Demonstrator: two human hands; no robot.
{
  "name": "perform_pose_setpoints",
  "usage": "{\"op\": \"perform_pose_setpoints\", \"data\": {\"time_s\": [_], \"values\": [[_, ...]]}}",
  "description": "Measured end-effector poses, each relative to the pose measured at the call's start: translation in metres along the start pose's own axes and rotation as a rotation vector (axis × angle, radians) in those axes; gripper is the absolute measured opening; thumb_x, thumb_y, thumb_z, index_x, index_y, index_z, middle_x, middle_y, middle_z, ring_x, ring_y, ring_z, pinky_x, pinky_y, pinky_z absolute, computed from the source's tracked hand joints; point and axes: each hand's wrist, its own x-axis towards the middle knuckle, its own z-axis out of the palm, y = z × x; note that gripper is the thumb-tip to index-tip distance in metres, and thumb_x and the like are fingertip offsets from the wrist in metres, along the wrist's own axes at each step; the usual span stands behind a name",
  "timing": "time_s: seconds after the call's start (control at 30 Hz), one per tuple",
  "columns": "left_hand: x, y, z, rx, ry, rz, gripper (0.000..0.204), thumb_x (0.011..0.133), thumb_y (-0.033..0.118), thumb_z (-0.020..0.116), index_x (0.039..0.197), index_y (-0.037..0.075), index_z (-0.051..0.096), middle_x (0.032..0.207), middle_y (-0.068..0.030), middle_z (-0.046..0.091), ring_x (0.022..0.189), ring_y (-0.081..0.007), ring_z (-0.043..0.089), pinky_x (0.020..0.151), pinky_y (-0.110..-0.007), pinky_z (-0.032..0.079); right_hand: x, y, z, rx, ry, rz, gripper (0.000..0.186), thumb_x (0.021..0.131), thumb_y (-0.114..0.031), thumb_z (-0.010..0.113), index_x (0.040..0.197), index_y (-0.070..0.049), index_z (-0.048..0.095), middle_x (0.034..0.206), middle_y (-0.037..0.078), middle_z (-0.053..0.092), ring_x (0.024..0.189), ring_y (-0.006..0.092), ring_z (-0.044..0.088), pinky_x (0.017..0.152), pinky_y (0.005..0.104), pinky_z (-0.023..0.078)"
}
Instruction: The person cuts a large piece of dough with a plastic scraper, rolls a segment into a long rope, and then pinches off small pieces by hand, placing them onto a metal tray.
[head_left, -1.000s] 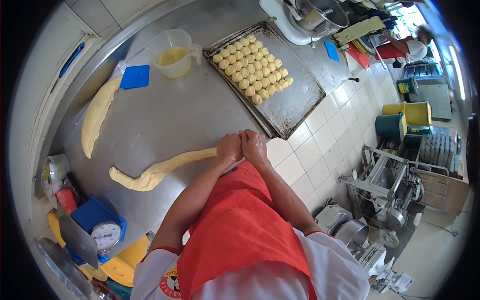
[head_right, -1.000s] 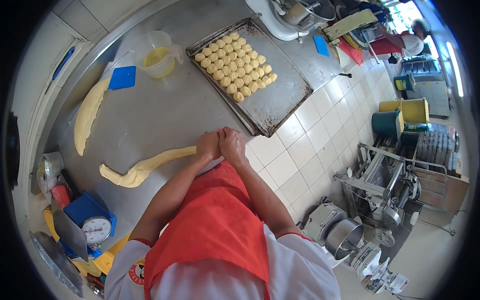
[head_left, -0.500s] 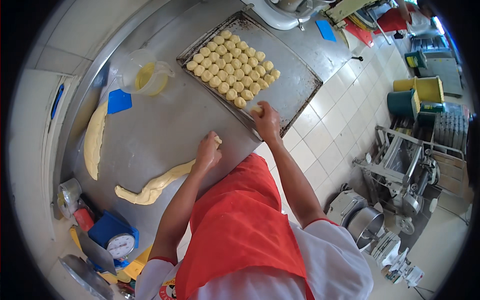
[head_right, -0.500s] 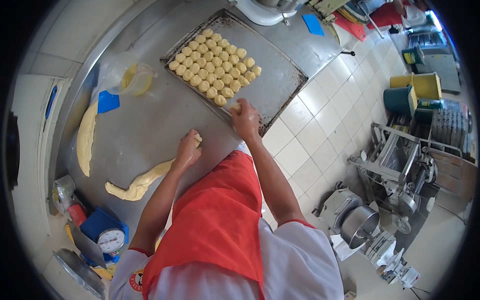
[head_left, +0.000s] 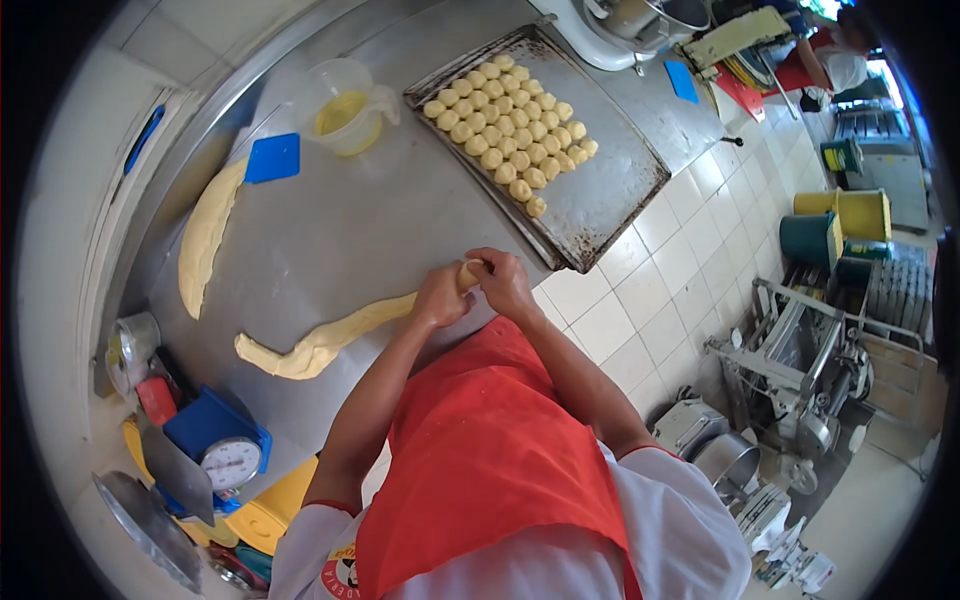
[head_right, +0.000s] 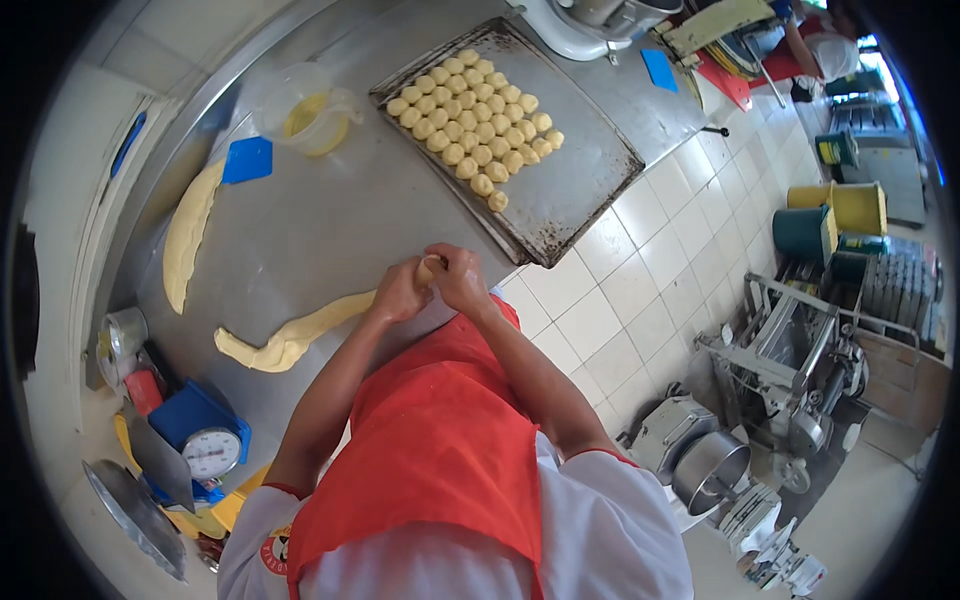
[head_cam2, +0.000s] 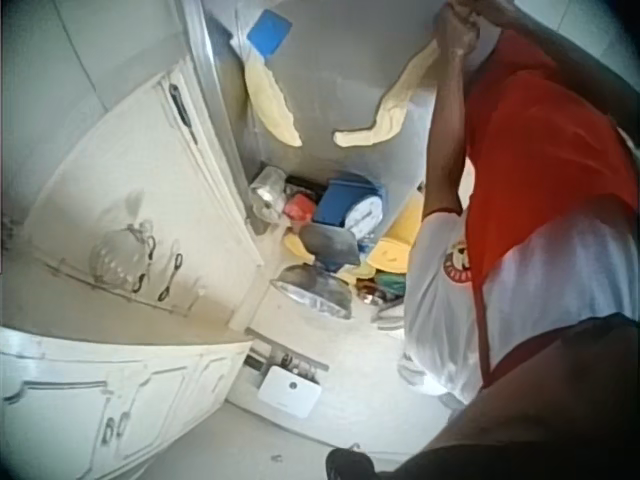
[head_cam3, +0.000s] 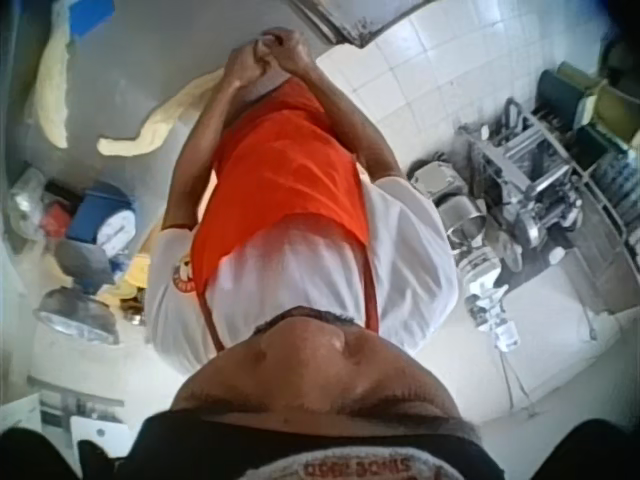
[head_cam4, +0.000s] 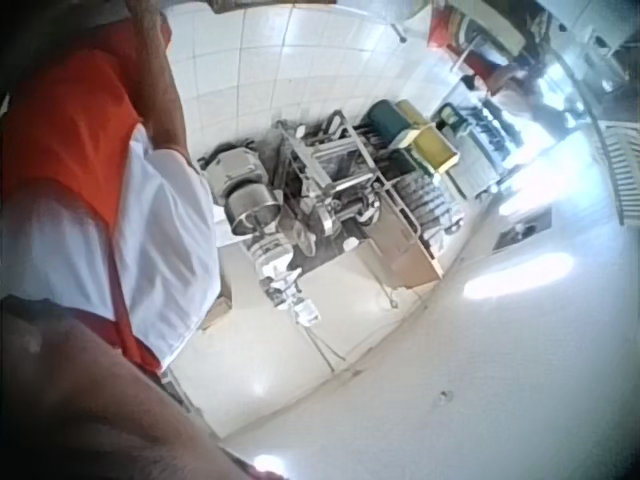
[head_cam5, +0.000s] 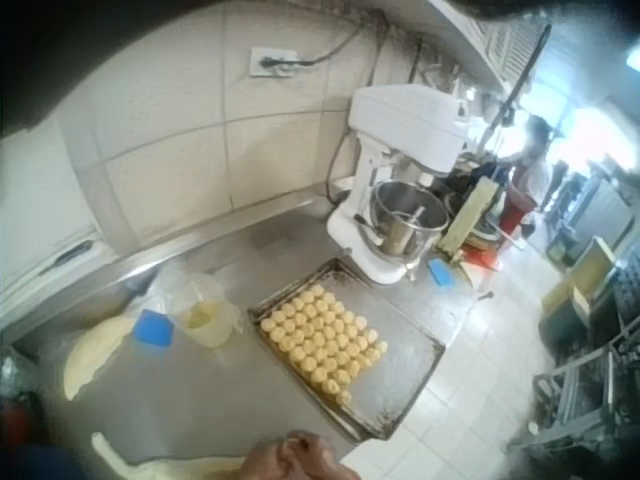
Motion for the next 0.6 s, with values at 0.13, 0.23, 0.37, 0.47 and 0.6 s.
{"op": "perform_pose_setpoints", "data": {"time_s": [0.13, 0.23, 0.37, 0.47, 0.6], "values": [[0.006, 0.004, 0.014, 0.393, -0.105, -0.163, 0.028, 0.077, 0.023, 0.072, 0.096, 0.003, 0.073, 0.097, -0.0233, 0.071, 0.093, -0.0398, 0.069, 0.082, -0.047, 0.056, -0.013, -0.017, 0.017, -0.337, 0.035, -0.096, 0.024, 0.091, -0.02, 0.062, 0.094, 0.003, 0.071, 0.077, 0.024, 0.067, 0.069, 0.0399, 0.065, 0.068, 0.0438, 0.053], [0.007, 0.007, 0.016, 0.457, -0.146, -0.165, 0.022, 0.079, 0.021, 0.069, 0.091, 0.002, 0.074, 0.098, -0.0248, 0.071, 0.095, -0.0392, 0.069, 0.081, -0.049, 0.056, -0.011, -0.011, 0.007, -0.517, 0.11, -0.005, 0.024, 0.091, -0.019, 0.059, 0.09, 0.003, 0.069, 0.077, 0.026, 0.065, 0.071, 0.0415, 0.064, 0.067, 0.0442, 0.052], [0.018, -0.028, 0.006, 0.477, -0.15, -0.069, 0.02, 0.079, 0.019, 0.068, 0.089, 0.003, 0.074, 0.097, -0.0257, 0.071, 0.096, -0.0391, 0.07, 0.081, -0.049, 0.056, -0.024, -0.026, -0.051, -0.147, -0.672, 0.068, 0.028, 0.09, -0.023, 0.059, 0.095, 0.003, 0.07, 0.076, 0.018, 0.067, 0.076, 0.0255, 0.068, 0.071, 0.039, 0.053], [0.035, 0.003, -0.013, 0.286, -0.032, -0.359, 0.025, 0.079, 0.018, 0.069, 0.097, 0.002, 0.072, 0.101, -0.0266, 0.07, 0.099, -0.0404, 0.068, 0.085, -0.049, 0.055, -0.02, 0.013, -0.093, 0.195, -0.238, 0.13, 0.028, 0.09, -0.019, 0.059, 0.1, 0.003, 0.072, 0.081, 0.015, 0.067, 0.079, 0.0171, 0.066, 0.073, 0.0355, 0.052], [0.025, -0.016, -0.005, 0.303, -0.068, -0.127, 0.036, 0.074, 0.007, 0.067, 0.108, -0.003, 0.059, 0.108, -0.0296, 0.065, 0.106, -0.0443, 0.062, 0.091, -0.049, 0.05, 0.055, 0.047, -0.125, -0.109, 0.279, 0.24, 0.029, 0.087, -0.02, 0.066, 0.103, 0.003, 0.071, 0.093, 0.021, 0.069, 0.089, 0.0278, 0.068, 0.079, 0.0406, 0.053]]}}
